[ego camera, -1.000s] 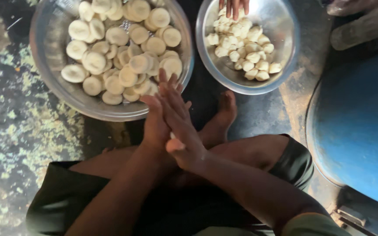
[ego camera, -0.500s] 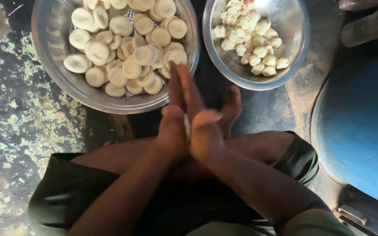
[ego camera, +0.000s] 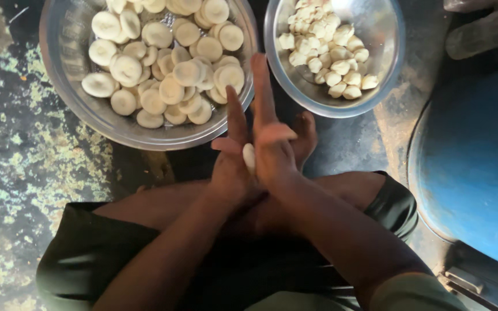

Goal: The person sits on the floor and repeatedly takes small pieces of dough from a metal bowl, rolls them between their palms to form smooth discs, and places them into a second metal bowl. Another person sits nearby and performs the same task.

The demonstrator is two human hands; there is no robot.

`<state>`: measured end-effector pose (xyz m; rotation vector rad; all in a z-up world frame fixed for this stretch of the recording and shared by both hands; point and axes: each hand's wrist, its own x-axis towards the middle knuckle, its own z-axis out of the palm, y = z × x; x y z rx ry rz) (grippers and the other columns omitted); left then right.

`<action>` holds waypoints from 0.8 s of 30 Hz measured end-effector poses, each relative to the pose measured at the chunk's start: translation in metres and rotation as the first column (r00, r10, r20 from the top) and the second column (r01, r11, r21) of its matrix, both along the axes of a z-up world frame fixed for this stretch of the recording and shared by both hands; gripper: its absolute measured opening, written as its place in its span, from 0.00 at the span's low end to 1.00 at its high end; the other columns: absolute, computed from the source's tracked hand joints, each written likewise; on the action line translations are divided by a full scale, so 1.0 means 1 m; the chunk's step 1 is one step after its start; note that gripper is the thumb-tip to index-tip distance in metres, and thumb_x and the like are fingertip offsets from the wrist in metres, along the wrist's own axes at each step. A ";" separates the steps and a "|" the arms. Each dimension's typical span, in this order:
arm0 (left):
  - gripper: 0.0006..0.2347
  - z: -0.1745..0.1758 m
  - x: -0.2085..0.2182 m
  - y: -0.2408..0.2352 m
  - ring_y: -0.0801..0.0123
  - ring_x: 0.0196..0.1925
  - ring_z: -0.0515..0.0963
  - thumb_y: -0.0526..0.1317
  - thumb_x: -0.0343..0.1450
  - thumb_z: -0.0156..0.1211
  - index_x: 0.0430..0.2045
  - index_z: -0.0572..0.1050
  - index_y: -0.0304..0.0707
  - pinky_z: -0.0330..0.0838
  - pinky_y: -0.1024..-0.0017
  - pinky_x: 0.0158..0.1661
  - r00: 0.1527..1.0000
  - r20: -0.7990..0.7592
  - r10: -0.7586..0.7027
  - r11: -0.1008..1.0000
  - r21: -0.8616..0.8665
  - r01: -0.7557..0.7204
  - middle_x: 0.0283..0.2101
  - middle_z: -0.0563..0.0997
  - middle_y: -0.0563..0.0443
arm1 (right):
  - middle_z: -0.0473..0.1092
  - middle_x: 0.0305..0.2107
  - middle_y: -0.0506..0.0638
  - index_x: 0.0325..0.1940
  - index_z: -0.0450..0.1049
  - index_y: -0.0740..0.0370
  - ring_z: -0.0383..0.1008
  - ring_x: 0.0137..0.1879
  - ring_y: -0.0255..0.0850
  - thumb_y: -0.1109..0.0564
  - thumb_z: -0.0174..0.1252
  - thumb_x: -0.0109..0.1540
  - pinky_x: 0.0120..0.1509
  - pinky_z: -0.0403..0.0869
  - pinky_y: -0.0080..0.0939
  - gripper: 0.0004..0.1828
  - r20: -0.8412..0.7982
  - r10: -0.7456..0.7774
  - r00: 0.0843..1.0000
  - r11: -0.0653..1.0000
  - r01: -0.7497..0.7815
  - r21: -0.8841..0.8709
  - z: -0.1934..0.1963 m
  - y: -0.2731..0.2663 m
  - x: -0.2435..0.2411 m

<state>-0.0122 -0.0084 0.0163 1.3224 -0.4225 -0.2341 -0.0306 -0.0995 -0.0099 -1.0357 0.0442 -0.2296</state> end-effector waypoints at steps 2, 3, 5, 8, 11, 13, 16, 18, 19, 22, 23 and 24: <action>0.36 0.001 0.004 -0.004 0.50 0.82 0.53 0.63 0.82 0.24 0.79 0.33 0.34 0.48 0.64 0.77 0.996 -0.071 -0.053 0.998 -0.046 0.050 0.82 0.47 0.31 | 0.33 0.82 0.68 0.84 0.35 0.69 0.35 0.88 0.52 0.27 0.32 0.72 0.88 0.45 0.52 0.51 0.047 0.033 0.998 0.957 -0.018 -0.288 0.009 -0.001 -0.002; 0.35 0.000 0.005 -0.002 0.50 0.83 0.53 0.62 0.83 0.24 0.78 0.33 0.34 0.48 0.63 0.78 0.999 -0.014 -0.028 0.999 0.043 0.029 0.83 0.46 0.31 | 0.33 0.82 0.67 0.84 0.35 0.70 0.33 0.88 0.52 0.26 0.31 0.71 0.89 0.44 0.52 0.52 0.062 0.060 0.996 0.906 -0.028 -0.423 0.014 -0.001 -0.005; 0.35 -0.005 0.004 0.003 0.49 0.82 0.55 0.62 0.83 0.25 0.78 0.32 0.34 0.51 0.61 0.77 0.999 -0.053 0.014 1.000 0.005 -0.014 0.82 0.47 0.29 | 0.34 0.82 0.66 0.84 0.35 0.69 0.34 0.88 0.52 0.26 0.31 0.72 0.88 0.44 0.50 0.52 0.064 0.139 0.988 0.832 -0.082 -0.548 0.023 0.001 -0.012; 0.39 -0.017 -0.001 0.006 0.46 0.79 0.54 0.65 0.82 0.31 0.76 0.28 0.32 0.55 0.62 0.73 0.995 -0.045 0.086 0.995 -0.045 -0.088 0.78 0.43 0.24 | 0.35 0.82 0.64 0.85 0.35 0.68 0.36 0.87 0.50 0.26 0.31 0.72 0.88 0.45 0.47 0.52 0.055 0.216 0.975 0.878 -0.169 -0.448 0.027 -0.002 -0.016; 0.40 -0.022 -0.004 -0.001 0.47 0.83 0.46 0.65 0.83 0.34 0.74 0.25 0.31 0.51 0.65 0.75 0.972 0.224 0.069 0.966 0.228 -0.121 0.79 0.34 0.26 | 0.36 0.82 0.63 0.86 0.35 0.66 0.37 0.87 0.49 0.26 0.31 0.72 0.87 0.46 0.44 0.51 0.009 0.164 0.986 0.937 -0.153 -0.313 0.023 -0.012 -0.007; 0.39 -0.021 -0.002 -0.006 0.48 0.85 0.46 0.64 0.81 0.27 0.78 0.29 0.32 0.44 0.62 0.78 0.999 -0.047 0.026 1.000 0.018 -0.025 0.83 0.40 0.31 | 0.37 0.82 0.62 0.86 0.35 0.66 0.39 0.86 0.48 0.25 0.31 0.72 0.87 0.46 0.42 0.51 -0.033 0.138 0.990 0.969 -0.142 -0.200 0.019 -0.018 -0.003; 0.39 -0.019 0.006 -0.004 0.53 0.84 0.51 0.66 0.80 0.28 0.78 0.37 0.31 0.49 0.65 0.77 0.990 -0.129 0.064 0.993 0.104 -0.050 0.83 0.44 0.35 | 0.38 0.82 0.60 0.87 0.35 0.64 0.40 0.86 0.47 0.25 0.31 0.73 0.87 0.47 0.40 0.51 -0.056 0.155 0.986 0.966 -0.163 -0.201 0.013 -0.017 -0.005; 0.39 -0.020 0.006 0.001 0.53 0.80 0.55 0.64 0.80 0.30 0.78 0.33 0.32 0.53 0.65 0.74 0.986 -0.131 0.107 0.994 0.006 -0.107 0.82 0.42 0.36 | 0.38 0.83 0.57 0.86 0.35 0.63 0.42 0.85 0.47 0.24 0.29 0.73 0.90 0.46 0.40 0.50 -0.012 0.240 0.971 0.895 -0.226 -0.384 0.010 -0.011 -0.007; 0.40 -0.021 0.004 0.002 0.53 0.78 0.57 0.63 0.79 0.31 0.78 0.31 0.33 0.56 0.65 0.73 0.983 -0.136 0.127 0.990 -0.045 -0.134 0.82 0.41 0.36 | 0.41 0.83 0.56 0.86 0.35 0.62 0.49 0.82 0.47 0.25 0.29 0.74 0.90 0.50 0.41 0.49 0.011 0.288 0.958 0.903 -0.268 -0.336 0.010 -0.007 -0.011; 0.29 -0.025 -0.003 -0.007 0.55 0.84 0.45 0.57 0.85 0.24 0.79 0.39 0.38 0.40 0.62 0.82 0.958 0.259 0.125 0.890 0.398 -0.223 0.84 0.44 0.41 | 0.41 0.83 0.56 0.86 0.35 0.63 0.48 0.82 0.47 0.27 0.30 0.74 0.90 0.50 0.42 0.48 0.017 0.290 0.957 0.948 -0.285 -0.145 0.010 -0.006 -0.008; 0.31 -0.025 -0.004 -0.011 0.55 0.83 0.44 0.58 0.83 0.25 0.79 0.37 0.39 0.40 0.63 0.79 0.995 0.003 0.104 0.990 0.095 -0.103 0.83 0.40 0.41 | 0.40 0.83 0.57 0.86 0.35 0.63 0.45 0.83 0.47 0.28 0.31 0.73 0.89 0.48 0.43 0.48 0.009 0.264 0.965 0.962 -0.262 -0.078 0.012 -0.008 -0.005; 0.33 -0.025 -0.004 -0.014 0.56 0.82 0.43 0.60 0.82 0.26 0.78 0.34 0.39 0.41 0.63 0.77 0.972 -0.234 -0.006 0.970 -0.240 -0.052 0.83 0.37 0.41 | 0.39 0.83 0.57 0.86 0.35 0.64 0.41 0.85 0.47 0.29 0.32 0.73 0.89 0.46 0.43 0.48 -0.001 0.238 0.971 0.971 -0.238 -0.010 0.014 -0.010 -0.002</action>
